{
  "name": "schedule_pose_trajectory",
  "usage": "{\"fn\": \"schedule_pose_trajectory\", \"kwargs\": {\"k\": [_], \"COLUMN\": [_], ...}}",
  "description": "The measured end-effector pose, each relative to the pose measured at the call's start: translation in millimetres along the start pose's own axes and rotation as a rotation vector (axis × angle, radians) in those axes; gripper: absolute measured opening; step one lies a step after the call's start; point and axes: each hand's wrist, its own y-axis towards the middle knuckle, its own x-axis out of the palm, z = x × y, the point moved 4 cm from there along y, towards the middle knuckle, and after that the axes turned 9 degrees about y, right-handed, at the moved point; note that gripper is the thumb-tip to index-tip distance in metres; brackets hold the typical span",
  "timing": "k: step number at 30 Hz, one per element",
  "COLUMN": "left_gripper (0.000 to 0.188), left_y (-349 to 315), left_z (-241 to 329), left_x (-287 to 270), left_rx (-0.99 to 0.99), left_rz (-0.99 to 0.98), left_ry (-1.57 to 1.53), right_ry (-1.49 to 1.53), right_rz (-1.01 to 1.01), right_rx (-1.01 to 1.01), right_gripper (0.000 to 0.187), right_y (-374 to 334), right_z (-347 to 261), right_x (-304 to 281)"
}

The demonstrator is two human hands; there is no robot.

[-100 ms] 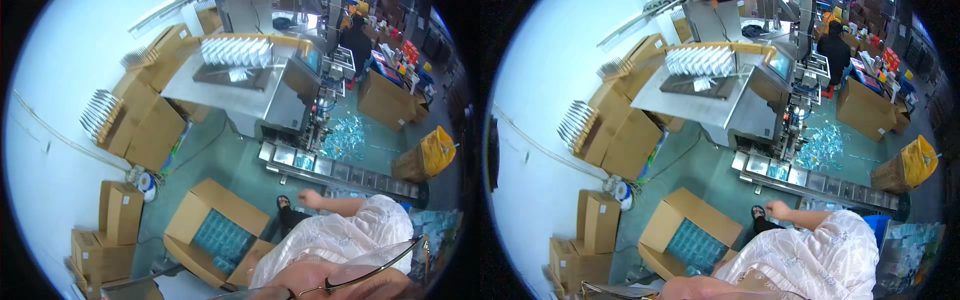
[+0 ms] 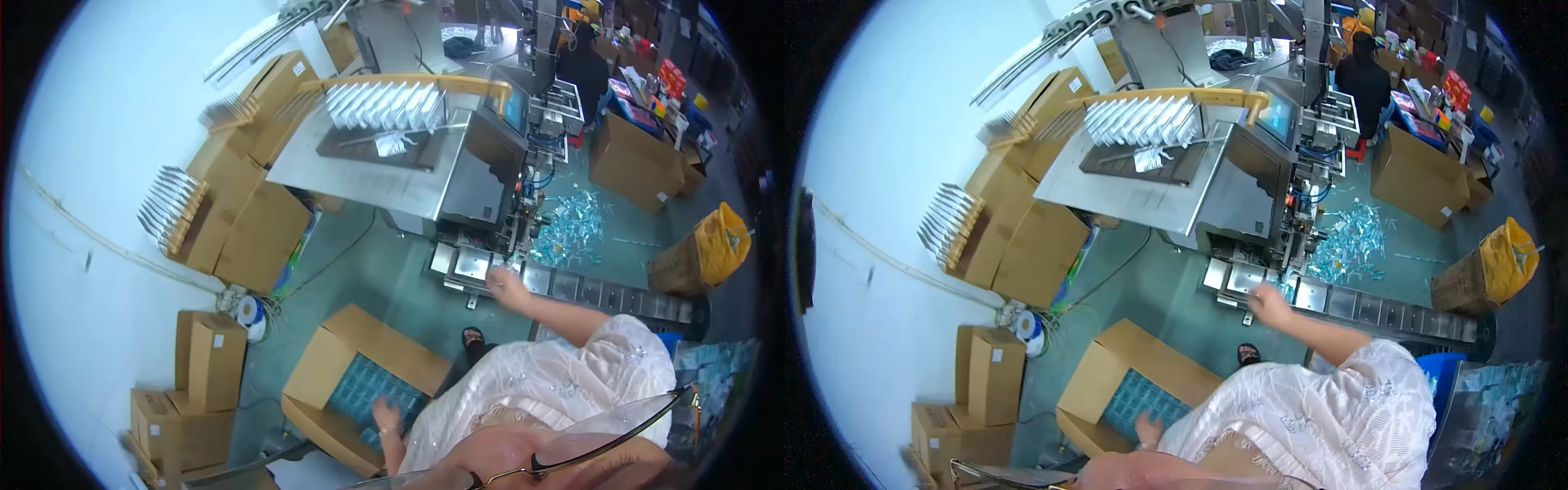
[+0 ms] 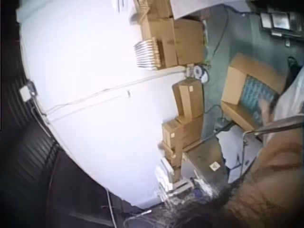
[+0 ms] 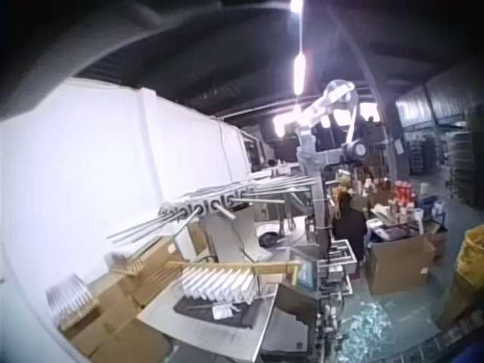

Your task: The person removes plastic brush strips from the rods of a carousel machine, replaces a wooden rack, operates the packaging machine control panel, and collects packaged items from the conveyor before tossing them into a collection bag.

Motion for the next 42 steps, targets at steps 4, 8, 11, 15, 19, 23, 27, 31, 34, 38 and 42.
{"fn": "schedule_pose_trajectory", "kwargs": {"k": [4, 8, 11, 15, 19, 23, 27, 31, 34, 38, 42], "left_gripper": [0.032, 0.026, 0.028, 0.032, 0.030, 0.017, 0.028, 0.048, 0.056, 0.065, 0.066], "left_y": [161, 262, 334, 417, 453, 436, 426, 405, 381, 346, 327], "left_z": [84, 221, 297, 345, 364, 363, 368, 365, 372, 380, 376], "left_x": [-174, -278, -304, -302, -298, -326, -319, -316, -309, -306, -307], "left_rx": [0.040, 0.586, 0.824, 0.964, 1.209, 1.608, 1.682, 1.293, 1.135, 0.975, 0.895], "left_rz": [0.447, 0.667, 0.593, 0.523, 0.396, 0.320, -0.522, -1.579, -1.837, -1.969, -1.968], "left_ry": [-0.099, -0.090, 0.004, 0.187, 0.252, 0.198, -0.156, -0.232, -0.394, -0.570, -0.677], "right_ry": [0.022, -0.145, -0.241, -0.346, -0.253, 0.150, 0.472, 0.420, -0.236, -0.427, -0.349], "right_rz": [0.481, 0.631, 0.617, 0.523, 0.487, 0.541, 0.882, 1.117, 1.577, 1.356, 1.042], "right_rx": [-0.425, -0.521, -0.508, -0.448, -0.313, -0.069, 0.061, 0.137, 0.063, 0.004, 0.039], "right_gripper": [0.021, 0.031, 0.034, 0.026, 0.014, 0.011, 0.027, 0.038, 0.035, 0.019, 0.041], "right_y": [176, 258, 281, 275, 253, 209, 165, 162, 122, 107, 152], "right_z": [-98, -109, -112, -130, -142, -164, -212, -282, -319, -314, -322], "right_x": [-65, -84, -80, -69, -60, -39, -27, -16, 3, 96, 141]}}
